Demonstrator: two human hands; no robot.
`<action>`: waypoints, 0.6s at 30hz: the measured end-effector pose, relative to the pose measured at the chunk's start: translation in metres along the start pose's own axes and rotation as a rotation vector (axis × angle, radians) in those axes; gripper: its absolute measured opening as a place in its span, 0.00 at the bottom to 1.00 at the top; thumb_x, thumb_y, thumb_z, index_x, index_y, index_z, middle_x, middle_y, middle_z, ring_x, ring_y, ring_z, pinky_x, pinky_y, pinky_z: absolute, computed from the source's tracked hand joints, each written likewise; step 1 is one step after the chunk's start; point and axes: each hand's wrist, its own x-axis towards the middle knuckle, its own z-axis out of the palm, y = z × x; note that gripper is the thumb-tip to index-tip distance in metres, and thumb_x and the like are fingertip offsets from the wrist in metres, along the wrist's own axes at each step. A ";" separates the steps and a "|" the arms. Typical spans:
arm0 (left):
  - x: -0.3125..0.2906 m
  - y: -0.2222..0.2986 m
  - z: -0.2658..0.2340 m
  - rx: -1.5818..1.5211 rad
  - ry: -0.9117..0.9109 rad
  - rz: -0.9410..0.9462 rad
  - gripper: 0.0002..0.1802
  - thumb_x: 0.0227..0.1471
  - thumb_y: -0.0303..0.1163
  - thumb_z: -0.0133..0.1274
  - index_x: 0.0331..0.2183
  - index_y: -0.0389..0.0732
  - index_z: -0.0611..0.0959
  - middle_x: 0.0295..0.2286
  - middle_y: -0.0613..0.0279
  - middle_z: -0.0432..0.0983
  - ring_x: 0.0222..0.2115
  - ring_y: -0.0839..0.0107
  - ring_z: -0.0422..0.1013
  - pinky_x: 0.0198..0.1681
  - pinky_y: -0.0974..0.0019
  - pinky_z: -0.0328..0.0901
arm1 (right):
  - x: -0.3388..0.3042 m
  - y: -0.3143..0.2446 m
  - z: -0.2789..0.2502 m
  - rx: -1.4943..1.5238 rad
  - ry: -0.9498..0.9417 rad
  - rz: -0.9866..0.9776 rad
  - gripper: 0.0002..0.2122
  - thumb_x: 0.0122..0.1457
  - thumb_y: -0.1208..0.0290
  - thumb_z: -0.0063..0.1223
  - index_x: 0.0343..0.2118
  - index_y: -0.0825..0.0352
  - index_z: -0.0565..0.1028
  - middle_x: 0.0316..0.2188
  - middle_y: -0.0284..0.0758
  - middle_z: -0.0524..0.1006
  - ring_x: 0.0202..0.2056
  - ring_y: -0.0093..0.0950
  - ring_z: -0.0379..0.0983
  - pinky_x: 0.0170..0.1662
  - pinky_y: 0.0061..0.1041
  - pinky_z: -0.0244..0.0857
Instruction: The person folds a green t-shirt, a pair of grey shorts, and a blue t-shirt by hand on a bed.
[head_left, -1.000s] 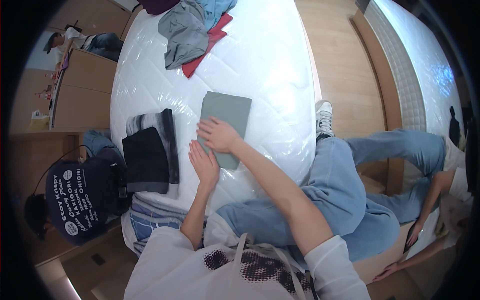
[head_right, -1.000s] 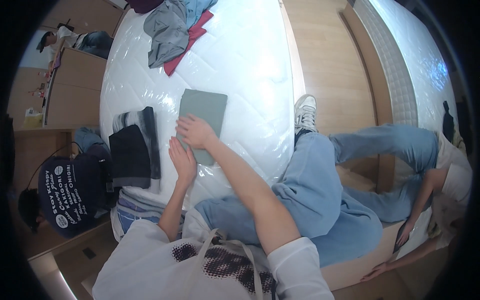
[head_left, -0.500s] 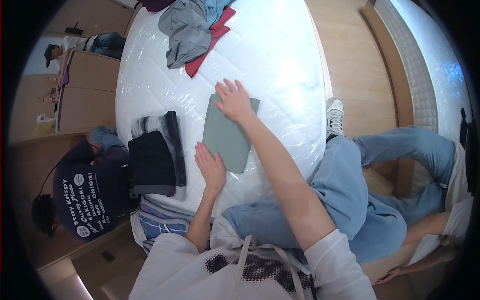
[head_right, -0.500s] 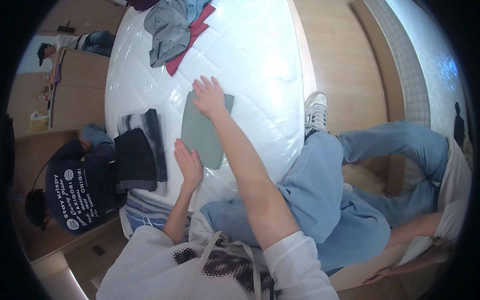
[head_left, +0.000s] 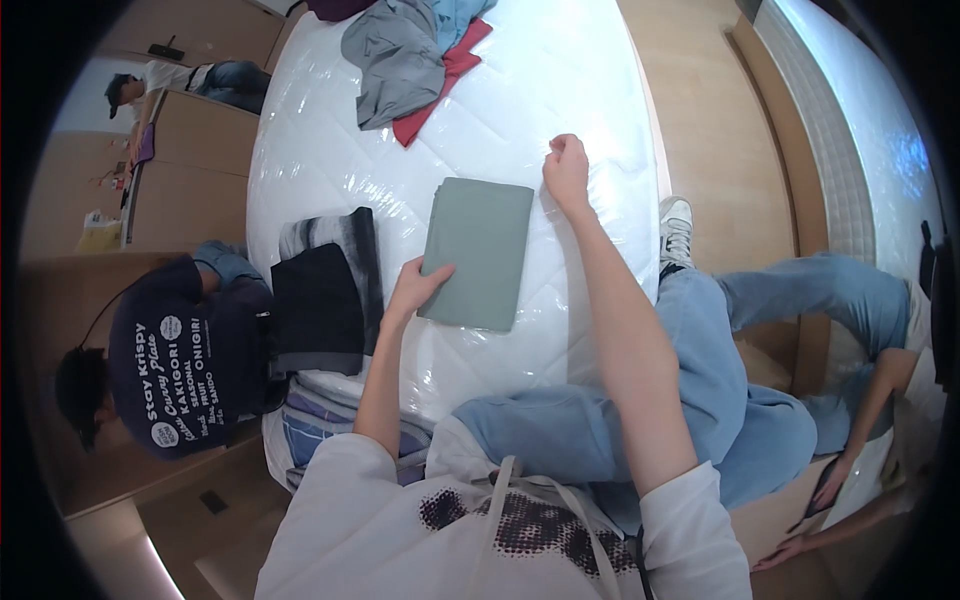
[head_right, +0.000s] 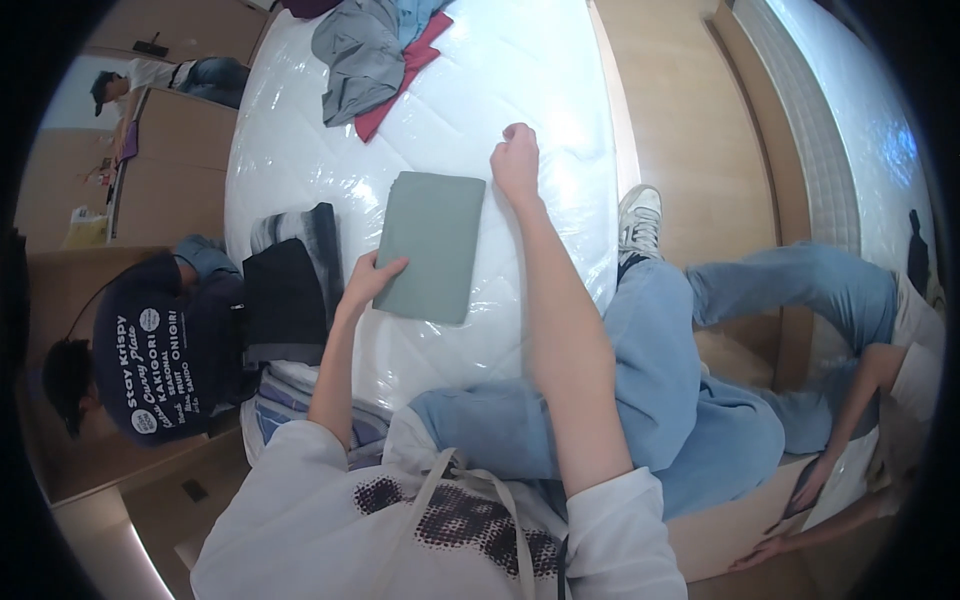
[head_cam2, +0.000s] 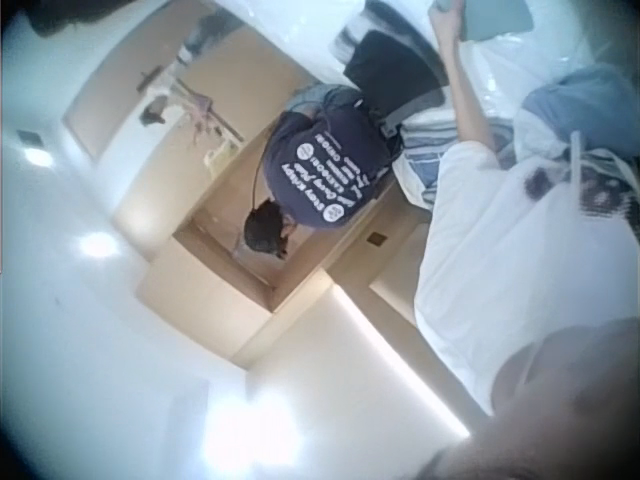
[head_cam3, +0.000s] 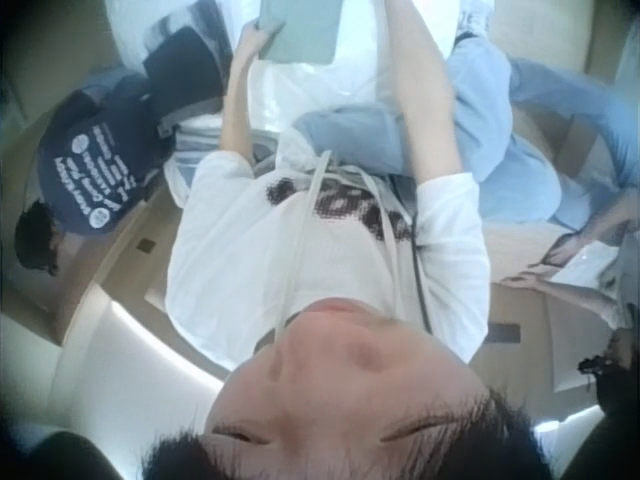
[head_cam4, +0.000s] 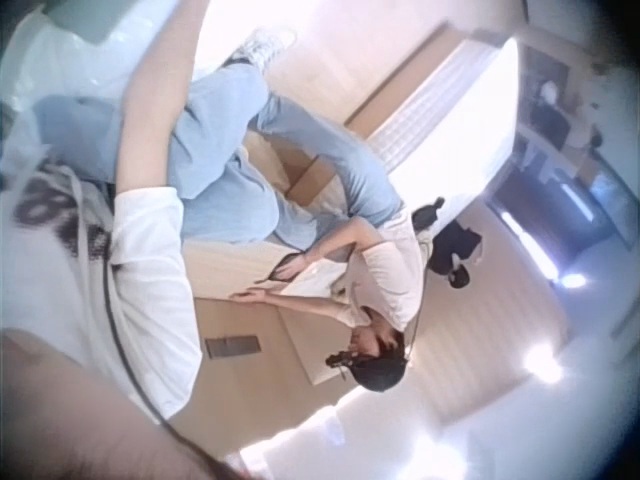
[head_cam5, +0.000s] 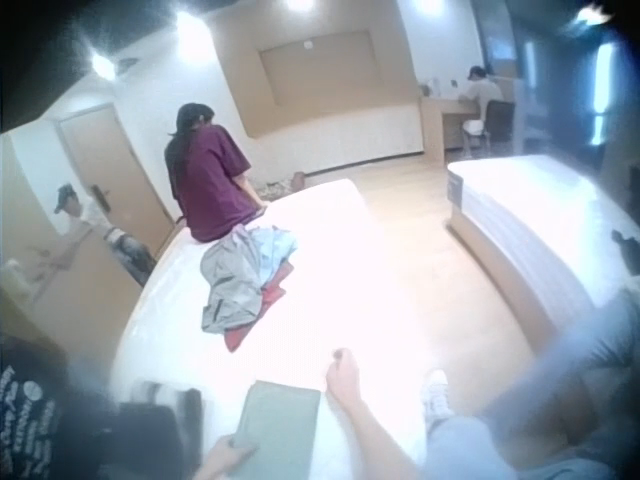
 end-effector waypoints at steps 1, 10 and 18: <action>-0.007 -0.004 0.002 -0.086 -0.010 0.080 0.25 0.49 0.42 0.58 0.39 0.27 0.79 0.31 0.53 0.79 0.30 0.69 0.76 0.36 0.68 0.69 | -0.003 0.003 -0.004 0.004 0.001 -0.009 0.11 0.50 0.81 0.42 0.38 0.75 0.70 0.40 0.51 0.72 0.43 0.45 0.69 0.48 0.37 0.63; -0.077 -0.048 -0.024 -0.434 -0.218 -0.243 0.29 0.51 0.35 0.53 0.50 0.25 0.70 0.41 0.49 0.75 0.38 0.64 0.75 0.42 0.65 0.71 | -0.038 0.003 -0.012 0.183 -0.071 0.172 0.08 0.52 0.80 0.42 0.34 0.73 0.73 0.33 0.43 0.78 0.36 0.33 0.75 0.40 0.28 0.70; -0.104 -0.085 -0.041 -0.832 -0.347 -0.438 0.29 0.53 0.37 0.54 0.52 0.30 0.69 0.44 0.52 0.73 0.41 0.66 0.74 0.44 0.67 0.70 | -0.056 -0.008 -0.043 0.299 -0.115 0.281 0.09 0.52 0.79 0.41 0.35 0.73 0.73 0.31 0.42 0.78 0.30 0.29 0.76 0.36 0.26 0.71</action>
